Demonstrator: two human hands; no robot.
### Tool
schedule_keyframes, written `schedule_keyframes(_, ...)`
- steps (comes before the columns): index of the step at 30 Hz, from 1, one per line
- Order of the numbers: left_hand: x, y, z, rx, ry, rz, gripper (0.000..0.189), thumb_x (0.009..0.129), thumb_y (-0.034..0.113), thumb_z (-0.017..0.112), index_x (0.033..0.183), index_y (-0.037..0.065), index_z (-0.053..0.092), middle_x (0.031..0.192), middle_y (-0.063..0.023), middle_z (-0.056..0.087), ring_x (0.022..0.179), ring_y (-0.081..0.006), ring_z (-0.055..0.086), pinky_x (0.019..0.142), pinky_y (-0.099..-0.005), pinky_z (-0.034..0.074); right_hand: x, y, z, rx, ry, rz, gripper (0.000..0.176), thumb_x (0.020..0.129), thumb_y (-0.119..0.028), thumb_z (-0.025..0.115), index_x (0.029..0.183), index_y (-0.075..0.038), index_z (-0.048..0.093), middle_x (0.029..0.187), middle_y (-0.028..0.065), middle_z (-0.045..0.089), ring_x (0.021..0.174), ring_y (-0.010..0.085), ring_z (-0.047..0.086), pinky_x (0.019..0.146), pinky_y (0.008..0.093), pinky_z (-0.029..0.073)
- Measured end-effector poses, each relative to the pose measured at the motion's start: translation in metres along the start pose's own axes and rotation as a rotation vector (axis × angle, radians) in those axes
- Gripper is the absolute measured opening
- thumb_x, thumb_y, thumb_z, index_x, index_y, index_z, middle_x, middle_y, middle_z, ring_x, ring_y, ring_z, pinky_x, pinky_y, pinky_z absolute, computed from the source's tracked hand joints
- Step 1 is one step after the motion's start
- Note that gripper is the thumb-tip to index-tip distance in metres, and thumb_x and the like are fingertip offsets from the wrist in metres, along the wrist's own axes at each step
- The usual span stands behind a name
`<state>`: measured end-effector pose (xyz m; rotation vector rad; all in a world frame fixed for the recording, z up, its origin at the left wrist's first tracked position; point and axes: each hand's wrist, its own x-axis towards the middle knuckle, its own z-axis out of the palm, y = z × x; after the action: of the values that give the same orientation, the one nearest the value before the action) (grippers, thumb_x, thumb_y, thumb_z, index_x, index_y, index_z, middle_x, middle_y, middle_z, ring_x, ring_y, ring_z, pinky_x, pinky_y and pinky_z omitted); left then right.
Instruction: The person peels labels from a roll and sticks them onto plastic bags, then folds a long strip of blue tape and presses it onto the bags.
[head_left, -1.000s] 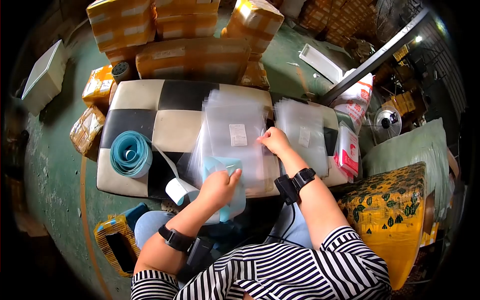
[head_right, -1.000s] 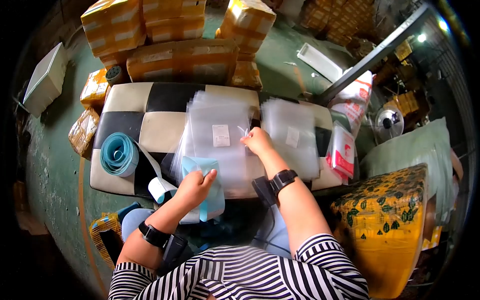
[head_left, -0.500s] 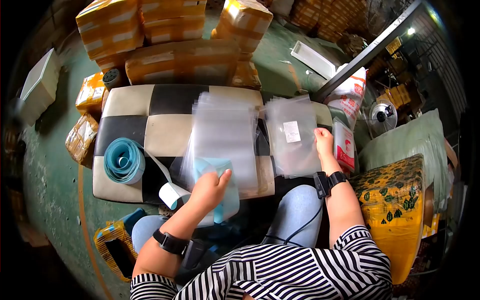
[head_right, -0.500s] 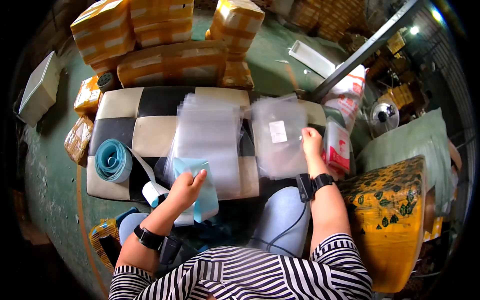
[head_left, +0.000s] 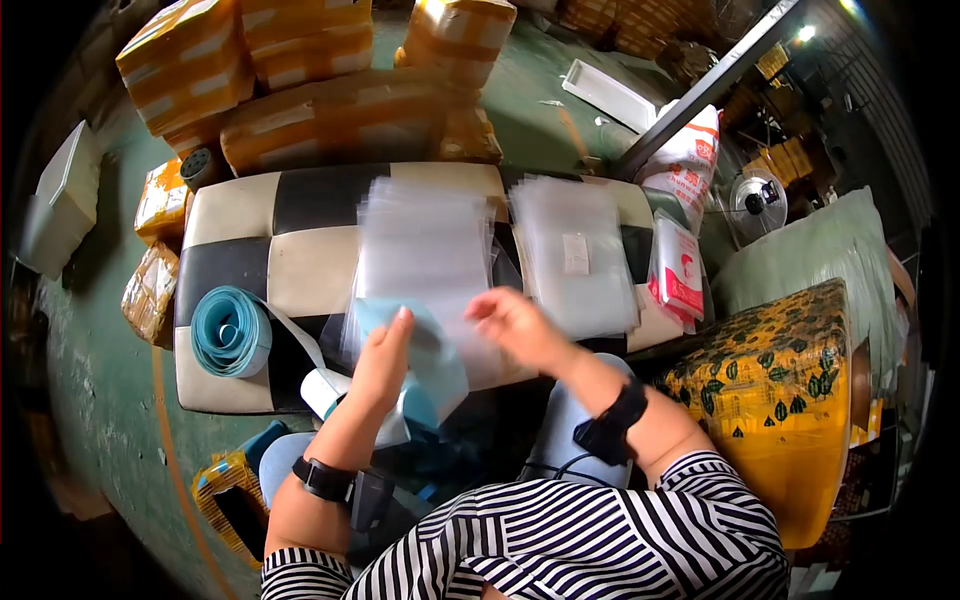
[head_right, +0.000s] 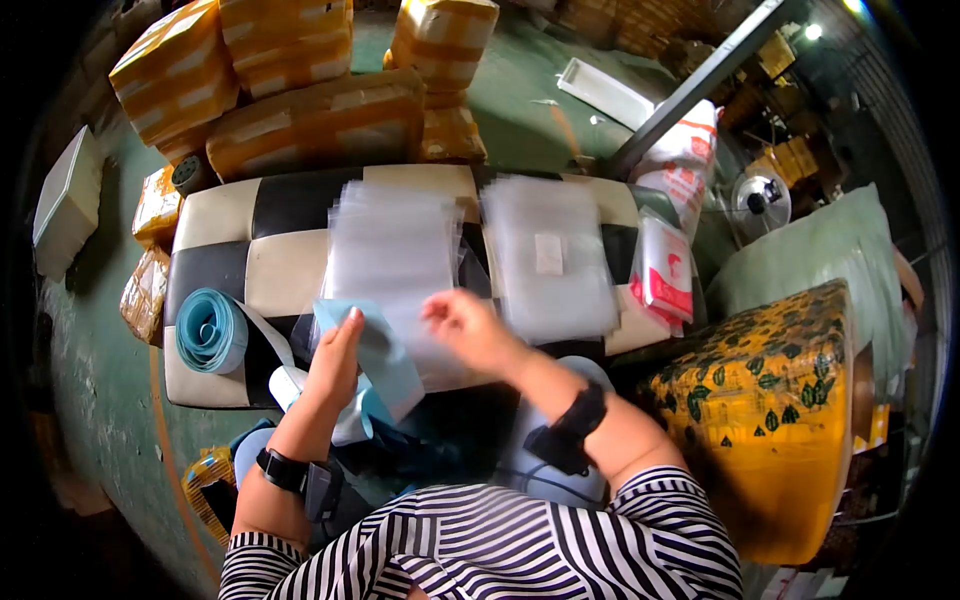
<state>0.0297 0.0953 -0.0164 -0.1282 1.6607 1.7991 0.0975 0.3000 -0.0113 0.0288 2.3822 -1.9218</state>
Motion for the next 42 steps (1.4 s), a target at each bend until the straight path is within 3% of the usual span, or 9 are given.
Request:
schedule_keyframes(3,0.005,-0.004,-0.004,-0.300,0.069,-0.003,0.047,0.086,0.044,0.045,0.094,-0.002,0.053,0.081,-0.0095,0.054,0.064,-0.0155,0.050,0.058,-0.0262,0.041,-0.009,-0.025,0.048,0.226,-0.061,0.145,0.026,0.082,-0.002,0.054,0.107,-0.001,0.045,0.095,0.0047,0.055,0.088,0.0088,0.052,0.078,0.0234,0.042)
schedule_keyframes(7,-0.001,0.004,-0.014,-0.435,-0.186,-0.061,0.049,0.087,0.046,0.040,0.095,-0.001,0.052,0.079,-0.0120,0.056,0.064,-0.0203,0.054,0.053,-0.0296,0.043,-0.004,-0.028,0.057,0.239,0.112,0.069,0.025,0.081,0.001,0.055,0.103,-0.003,0.044,0.085,0.0024,0.057,0.077,0.0066,0.053,0.069,0.0204,0.042)
schedule_keyframes(10,-0.001,0.001,-0.013,-0.042,-0.245,0.041,0.043,0.085,0.040,0.048,0.085,-0.003,0.055,0.071,-0.0096,0.057,0.058,-0.0167,0.052,0.051,-0.0256,0.041,-0.005,-0.041,0.059,-0.048,0.159,-0.012,0.026,0.079,0.003,0.054,0.103,-0.004,0.047,0.085,0.0030,0.057,0.074,0.0072,0.053,0.067,0.0216,0.043)
schedule_keyframes(14,0.000,0.003,-0.010,-0.264,-0.130,-0.002,0.042,0.085,0.037,0.051,0.082,-0.004,0.055,0.069,-0.0082,0.056,0.061,-0.0150,0.053,0.055,-0.0267,0.042,-0.008,-0.057,0.058,-0.270,0.079,-0.129,0.030,0.076,0.002,0.056,0.105,-0.003,0.054,0.085,0.0051,0.057,0.073,0.0115,0.055,0.070,0.0237,0.044)
schedule_keyframes(21,0.003,-0.001,-0.012,-0.478,-0.114,-0.137,0.041,0.087,0.034,0.046,0.108,0.000,0.041,0.095,-0.0133,0.051,0.080,-0.0236,0.055,0.067,-0.0368,0.047,-0.007,-0.057,0.058,-0.398,0.110,-0.213,0.021,0.074,0.002,0.058,0.095,-0.001,0.059,0.083,0.0095,0.059,0.073,0.0178,0.057,0.068,0.0253,0.045)
schedule_keyframes(28,0.008,-0.001,-0.009,-0.414,-0.014,-0.172,0.032,0.089,0.032,0.042,0.102,0.003,0.046,0.087,-0.0107,0.055,0.070,-0.0195,0.057,0.055,-0.0300,0.045,-0.007,-0.059,0.052,-0.663,0.156,-0.499,0.010,0.071,0.005,0.059,0.078,-0.001,0.057,0.084,0.0091,0.055,0.077,0.0198,0.055,0.067,0.0274,0.045)
schedule_keyframes(31,0.017,-0.008,-0.013,-0.419,-0.004,-0.165,0.037,0.089,0.033,0.041,0.105,-0.001,0.043,0.088,-0.0139,0.054,0.070,-0.0220,0.056,0.058,-0.0323,0.044,-0.009,-0.069,0.038,-0.415,0.083,-0.593,0.014,0.072,0.007,0.057,0.082,-0.003,0.054,0.084,0.0082,0.052,0.081,0.0204,0.052,0.071,0.0281,0.043)
schedule_keyframes(34,0.007,0.007,-0.012,-0.290,-0.052,-0.135,0.037,0.091,0.032,0.037,0.099,-0.002,0.048,0.079,-0.0124,0.057,0.061,-0.0180,0.056,0.056,-0.0279,0.043,0.002,-0.062,0.019,0.215,0.296,-0.520,0.011,0.080,0.001,0.052,0.089,-0.005,0.050,0.082,0.0045,0.051,0.077,0.0146,0.049,0.074,0.0242,0.040)
schedule_keyframes(42,0.009,-0.013,-0.004,-0.002,-0.046,0.129,0.041,0.091,0.031,0.040,0.081,-0.005,0.057,0.064,-0.0068,0.057,0.055,-0.0123,0.052,0.054,-0.0245,0.043,0.085,-0.030,-0.023,0.253,0.639,-0.202,0.005,0.086,-0.011,0.051,0.088,-0.007,0.054,0.077,-0.0025,0.052,0.068,0.0058,0.048,0.064,0.0199,0.040)
